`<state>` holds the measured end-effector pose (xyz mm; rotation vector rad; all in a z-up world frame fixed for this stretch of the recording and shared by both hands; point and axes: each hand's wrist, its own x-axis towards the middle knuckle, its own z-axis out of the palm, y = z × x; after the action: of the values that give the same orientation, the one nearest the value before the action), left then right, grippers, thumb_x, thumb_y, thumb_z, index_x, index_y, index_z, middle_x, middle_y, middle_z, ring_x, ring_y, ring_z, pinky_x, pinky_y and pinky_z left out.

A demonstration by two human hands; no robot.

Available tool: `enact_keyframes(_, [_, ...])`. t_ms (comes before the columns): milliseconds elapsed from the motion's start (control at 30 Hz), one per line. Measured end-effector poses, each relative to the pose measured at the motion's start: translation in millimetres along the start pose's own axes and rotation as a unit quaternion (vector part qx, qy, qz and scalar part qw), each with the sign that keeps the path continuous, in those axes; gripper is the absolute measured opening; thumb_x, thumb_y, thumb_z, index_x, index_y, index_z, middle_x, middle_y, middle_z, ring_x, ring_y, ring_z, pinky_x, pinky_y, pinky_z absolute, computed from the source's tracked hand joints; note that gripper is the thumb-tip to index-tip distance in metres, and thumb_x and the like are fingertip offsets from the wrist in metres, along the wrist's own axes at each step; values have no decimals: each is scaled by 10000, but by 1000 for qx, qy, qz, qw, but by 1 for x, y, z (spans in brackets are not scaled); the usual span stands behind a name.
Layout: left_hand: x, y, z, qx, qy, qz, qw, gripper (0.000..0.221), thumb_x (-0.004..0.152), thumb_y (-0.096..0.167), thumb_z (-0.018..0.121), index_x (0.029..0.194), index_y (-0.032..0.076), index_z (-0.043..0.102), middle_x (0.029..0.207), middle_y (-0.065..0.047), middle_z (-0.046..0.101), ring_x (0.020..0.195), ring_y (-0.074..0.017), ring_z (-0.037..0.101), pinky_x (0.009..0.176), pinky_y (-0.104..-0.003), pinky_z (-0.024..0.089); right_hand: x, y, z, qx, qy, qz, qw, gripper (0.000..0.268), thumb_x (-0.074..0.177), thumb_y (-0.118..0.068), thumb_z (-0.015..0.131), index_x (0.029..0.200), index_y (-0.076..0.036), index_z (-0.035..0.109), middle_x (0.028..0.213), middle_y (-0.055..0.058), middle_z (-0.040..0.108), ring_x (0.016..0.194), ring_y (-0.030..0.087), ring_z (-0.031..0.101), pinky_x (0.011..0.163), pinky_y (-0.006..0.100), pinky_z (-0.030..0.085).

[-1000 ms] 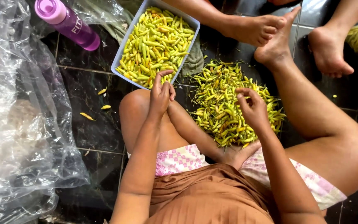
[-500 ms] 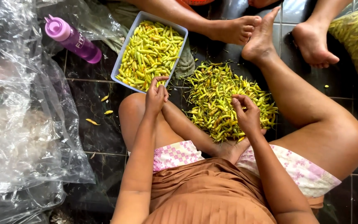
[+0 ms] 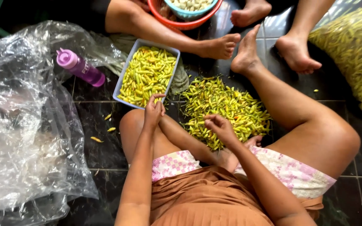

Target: Removing the stems from green chili peppers by hand and placing the processed peppers into a plastic container.

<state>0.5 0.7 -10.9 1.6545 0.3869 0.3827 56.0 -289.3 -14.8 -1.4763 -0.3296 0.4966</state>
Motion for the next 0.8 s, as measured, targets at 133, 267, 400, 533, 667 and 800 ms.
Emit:
enact_keyframes(133, [-7, 2, 6, 8, -19, -6, 1000, 367, 971, 52, 364, 1247, 76, 604, 445, -17, 484, 399, -64, 272, 428, -200, 248, -3, 18, 9, 7, -19, -33, 999, 221, 945, -112, 725, 1162, -74, 738, 763, 60, 762, 707, 76, 648, 605, 201, 523])
enact_keyframes(267, [-2, -12, 3, 4, -27, 12, 1000, 364, 973, 59, 369, 1242, 87, 612, 442, -24, 490, 396, -57, 279, 425, -190, 247, -9, 16, 12, -10, -36, -10, 999, 208, 957, -127, 722, 1162, -100, 743, 787, 92, 777, 726, 125, 679, 637, 238, 550])
enact_keyframes(400, [-3, -15, -1, -25, -27, 17, 999, 365, 947, 36, 385, 1226, 74, 617, 420, -27, 453, 397, -75, 292, 437, -194, 258, -17, 12, 14, 6, -42, 1, 999, 235, 965, -138, 721, 1198, -113, 728, 842, 95, 801, 764, 124, 724, 677, 242, 567])
enact_keyframes(533, [-14, -15, 5, -49, -40, 30, 998, 368, 939, 19, 382, 1226, 45, 610, 425, -29, 446, 415, -87, 321, 462, -193, 281, -24, 8, 12, 16, -25, 28, 999, 221, 982, -158, 706, 1199, -125, 730, 914, 80, 806, 831, 129, 747, 717, 260, 584])
enact_keyframes(667, [-18, -21, 8, -59, -57, 52, 995, 342, 964, 35, 396, 1217, 53, 626, 419, -15, 457, 405, -63, 314, 454, -172, 287, -27, 8, 5, 11, -20, -7, 1000, 223, 973, -148, 712, 1191, -112, 743, 868, 111, 797, 799, 154, 730, 680, 263, 569])
enact_keyframes(800, [-8, -29, 9, -59, -58, 21, 996, 336, 966, 34, 410, 1228, 44, 620, 419, -39, 469, 395, -90, 324, 454, -202, 300, -18, 7, -3, 16, -24, -13, 1000, 225, 967, -139, 723, 1189, -109, 750, 847, 100, 799, 772, 140, 712, 687, 258, 571])
